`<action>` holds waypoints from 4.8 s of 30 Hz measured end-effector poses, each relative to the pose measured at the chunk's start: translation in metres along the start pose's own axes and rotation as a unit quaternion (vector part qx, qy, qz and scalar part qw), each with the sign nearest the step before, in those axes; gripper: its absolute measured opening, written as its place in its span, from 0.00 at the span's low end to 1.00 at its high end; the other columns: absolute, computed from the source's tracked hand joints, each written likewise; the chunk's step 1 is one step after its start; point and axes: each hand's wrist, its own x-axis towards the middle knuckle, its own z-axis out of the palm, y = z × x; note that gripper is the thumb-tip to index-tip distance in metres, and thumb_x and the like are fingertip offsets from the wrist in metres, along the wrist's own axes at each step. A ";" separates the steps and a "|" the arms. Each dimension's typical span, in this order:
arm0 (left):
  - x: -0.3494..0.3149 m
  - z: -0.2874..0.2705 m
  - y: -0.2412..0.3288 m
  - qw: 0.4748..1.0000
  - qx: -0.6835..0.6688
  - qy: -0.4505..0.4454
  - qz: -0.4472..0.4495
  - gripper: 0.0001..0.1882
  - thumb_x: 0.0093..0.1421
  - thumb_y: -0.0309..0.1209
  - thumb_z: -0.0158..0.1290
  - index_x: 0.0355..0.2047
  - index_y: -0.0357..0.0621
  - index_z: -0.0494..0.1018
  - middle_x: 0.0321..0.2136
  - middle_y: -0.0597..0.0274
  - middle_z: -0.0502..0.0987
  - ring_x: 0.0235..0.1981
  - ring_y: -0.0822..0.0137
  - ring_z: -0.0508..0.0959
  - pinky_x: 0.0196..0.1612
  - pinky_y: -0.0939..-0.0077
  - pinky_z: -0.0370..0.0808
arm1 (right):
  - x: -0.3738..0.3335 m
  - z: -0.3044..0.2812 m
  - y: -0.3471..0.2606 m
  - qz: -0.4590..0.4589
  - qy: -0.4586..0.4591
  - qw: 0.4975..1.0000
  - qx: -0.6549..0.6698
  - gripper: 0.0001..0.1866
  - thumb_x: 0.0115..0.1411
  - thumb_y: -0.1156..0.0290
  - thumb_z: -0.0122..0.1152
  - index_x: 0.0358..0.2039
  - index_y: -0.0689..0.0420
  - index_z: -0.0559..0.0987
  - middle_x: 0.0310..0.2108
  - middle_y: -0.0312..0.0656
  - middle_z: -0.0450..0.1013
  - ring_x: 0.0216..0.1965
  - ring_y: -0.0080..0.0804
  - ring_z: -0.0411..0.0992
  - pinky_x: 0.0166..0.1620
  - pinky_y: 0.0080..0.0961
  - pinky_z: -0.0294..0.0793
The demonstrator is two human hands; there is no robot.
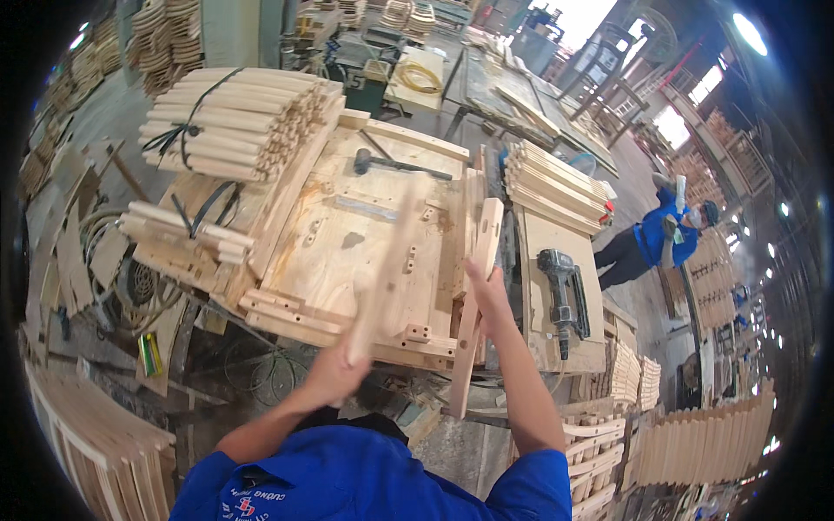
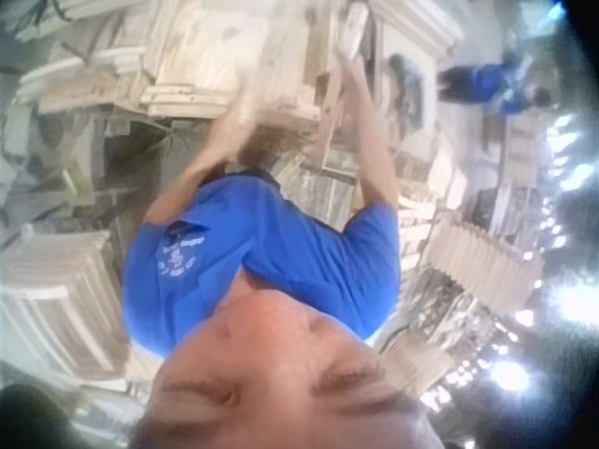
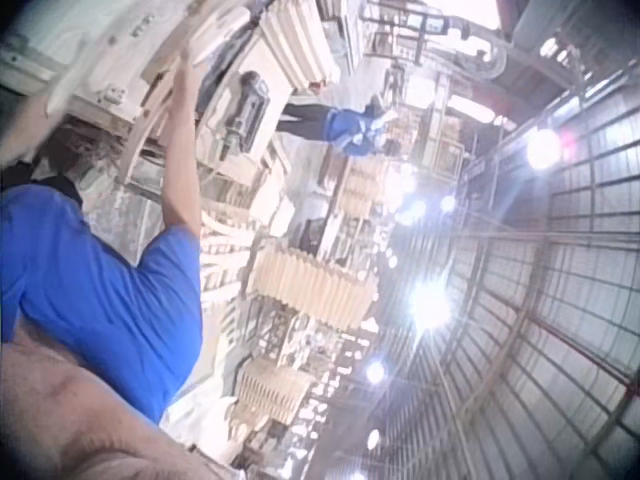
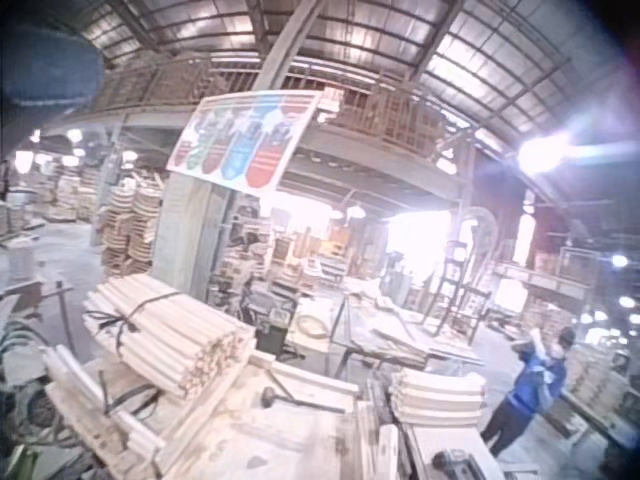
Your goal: The person assembles wooden crates by inserting dowels into pre-drilled holes and securing them with a pneumatic nail gun. The person repeatedly picks up crate frames, aligns dowels, fastens them, and stacks the finished units on a nearby table.
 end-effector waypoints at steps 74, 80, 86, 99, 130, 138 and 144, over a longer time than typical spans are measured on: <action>0.126 -0.092 -0.088 0.769 0.473 0.390 -0.183 0.14 0.63 0.34 0.63 0.46 0.41 0.77 0.44 0.44 0.79 0.48 0.41 0.78 0.53 0.45 0.73 | 0.114 0.136 0.025 -0.261 -0.411 0.818 -0.307 0.18 0.70 0.59 0.65 0.53 0.58 0.80 0.39 0.49 0.81 0.38 0.44 0.83 0.42 0.41 0.81; 0.132 -0.085 -0.084 0.754 0.484 0.408 -0.175 0.13 0.64 0.34 0.63 0.45 0.42 0.76 0.42 0.45 0.78 0.47 0.40 0.77 0.52 0.44 0.73 | 0.149 0.093 0.053 -0.297 -0.246 0.846 -0.368 0.15 0.68 0.60 0.65 0.48 0.56 0.82 0.41 0.50 0.80 0.42 0.51 0.82 0.43 0.47 0.80; 0.130 -0.088 -0.082 0.757 0.489 0.391 -0.187 0.14 0.65 0.35 0.62 0.45 0.41 0.76 0.43 0.43 0.78 0.48 0.40 0.77 0.52 0.44 0.72 | 0.159 0.115 0.057 -0.376 -0.187 0.802 -0.424 0.11 0.65 0.65 0.65 0.44 0.56 0.81 0.36 0.47 0.76 0.40 0.51 0.78 0.44 0.48 0.78; 0.134 -0.089 -0.086 0.738 0.518 0.390 -0.184 0.14 0.65 0.36 0.62 0.45 0.41 0.76 0.41 0.44 0.79 0.47 0.41 0.78 0.50 0.45 0.73 | 0.189 0.112 0.070 -0.467 -0.208 0.761 -0.401 0.15 0.60 0.68 0.68 0.47 0.58 0.81 0.37 0.47 0.75 0.41 0.50 0.75 0.45 0.46 0.76; 0.106 -0.071 -0.070 0.816 0.460 0.349 -0.006 0.22 0.66 0.26 0.60 0.59 0.35 0.73 0.54 0.43 0.74 0.61 0.40 0.72 0.67 0.42 0.65 | 0.268 -0.091 -0.059 -0.357 0.291 0.716 -0.525 0.21 0.56 0.72 0.73 0.50 0.55 0.79 0.47 0.48 0.76 0.51 0.54 0.74 0.54 0.51 0.73; 0.176 -0.038 -0.056 0.927 0.267 0.239 0.112 0.14 0.62 0.22 0.62 0.49 0.39 0.78 0.44 0.46 0.80 0.48 0.43 0.80 0.53 0.50 0.77 | 0.269 -0.127 -0.079 -0.488 0.159 0.627 -0.587 0.11 0.58 0.71 0.69 0.39 0.56 0.78 0.38 0.42 0.75 0.48 0.47 0.73 0.49 0.50 0.69; 0.235 -0.003 -0.001 0.947 0.208 0.114 0.217 0.10 0.62 0.26 0.65 0.44 0.39 0.81 0.38 0.49 0.83 0.39 0.46 0.83 0.44 0.56 0.81 | 0.258 -0.112 -0.084 -0.428 0.153 0.683 -0.571 0.19 0.61 0.66 0.70 0.51 0.55 0.78 0.52 0.46 0.76 0.56 0.50 0.73 0.56 0.49 0.70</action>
